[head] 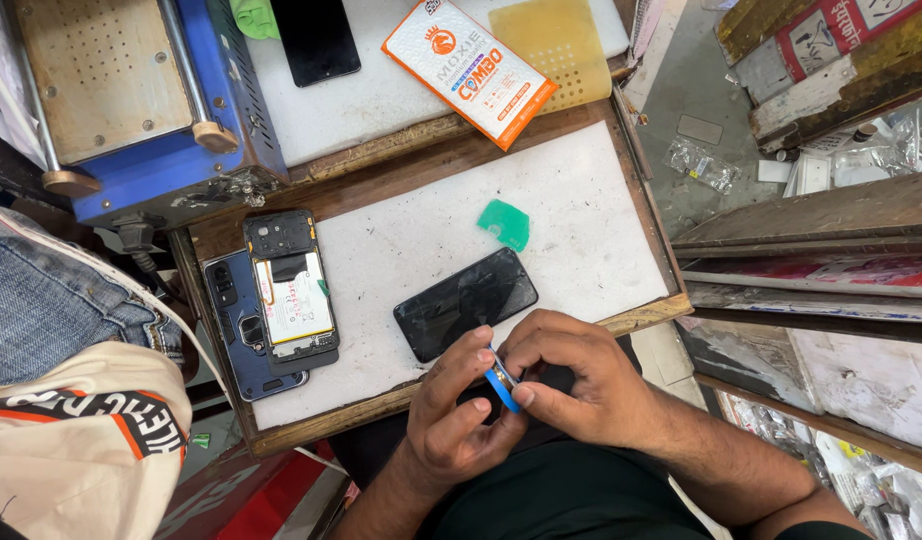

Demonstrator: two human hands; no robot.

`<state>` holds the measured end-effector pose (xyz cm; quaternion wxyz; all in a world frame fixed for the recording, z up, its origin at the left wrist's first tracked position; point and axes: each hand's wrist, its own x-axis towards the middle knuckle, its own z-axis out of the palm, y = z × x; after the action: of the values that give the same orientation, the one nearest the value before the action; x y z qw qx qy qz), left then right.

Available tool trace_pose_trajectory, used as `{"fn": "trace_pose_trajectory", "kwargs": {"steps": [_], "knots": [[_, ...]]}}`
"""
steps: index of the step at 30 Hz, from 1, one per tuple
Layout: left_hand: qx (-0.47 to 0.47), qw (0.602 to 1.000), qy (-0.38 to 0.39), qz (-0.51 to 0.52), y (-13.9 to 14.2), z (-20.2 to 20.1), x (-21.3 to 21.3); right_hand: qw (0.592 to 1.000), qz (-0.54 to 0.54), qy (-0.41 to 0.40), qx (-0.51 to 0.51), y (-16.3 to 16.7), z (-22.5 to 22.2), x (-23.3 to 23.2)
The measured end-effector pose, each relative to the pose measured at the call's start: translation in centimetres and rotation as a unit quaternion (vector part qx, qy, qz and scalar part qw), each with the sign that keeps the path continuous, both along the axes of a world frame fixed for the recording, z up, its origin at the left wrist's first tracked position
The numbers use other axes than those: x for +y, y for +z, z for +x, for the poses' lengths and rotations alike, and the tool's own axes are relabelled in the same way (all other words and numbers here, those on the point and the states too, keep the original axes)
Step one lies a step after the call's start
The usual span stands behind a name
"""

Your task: The person cleans a smartphone screen with a green cloth, then repeatedly applies and removes blue tape to the screen surface. The person handles the tape roll and the phone throughout the clip.

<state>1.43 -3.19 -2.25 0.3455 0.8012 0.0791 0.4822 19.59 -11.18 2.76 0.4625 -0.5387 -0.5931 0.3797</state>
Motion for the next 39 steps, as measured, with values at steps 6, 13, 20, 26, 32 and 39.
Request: {"fn": "trace_pose_trajectory", "kwargs": {"steps": [6,13,20,26,32,39], "knots": [[-0.004,0.976,-0.080,-0.203,0.7,-0.7,-0.2,0.996,0.077,-0.025,-0.023,-0.5,0.1,-0.1],[0.014,0.980,-0.059,-0.190,1.4,-0.9,0.1,0.995,0.085,-0.041,-0.022,-1.3,0.2,-0.1],[0.038,0.995,-0.023,-0.094,2.3,-0.8,0.6,0.992,0.114,-0.030,-0.040,-1.5,0.2,-0.3],[0.035,0.996,-0.007,-0.085,1.9,-0.7,0.7,0.991,0.113,-0.029,-0.068,-1.9,0.0,-0.3],[0.013,0.978,-0.055,-0.202,1.3,-1.3,-0.1,0.994,0.096,-0.041,-0.037,-2.5,0.2,-0.3],[-0.046,0.910,-0.139,-0.388,0.7,-1.4,-0.2,0.997,0.032,-0.036,0.067,-2.1,0.0,-0.5]]}}
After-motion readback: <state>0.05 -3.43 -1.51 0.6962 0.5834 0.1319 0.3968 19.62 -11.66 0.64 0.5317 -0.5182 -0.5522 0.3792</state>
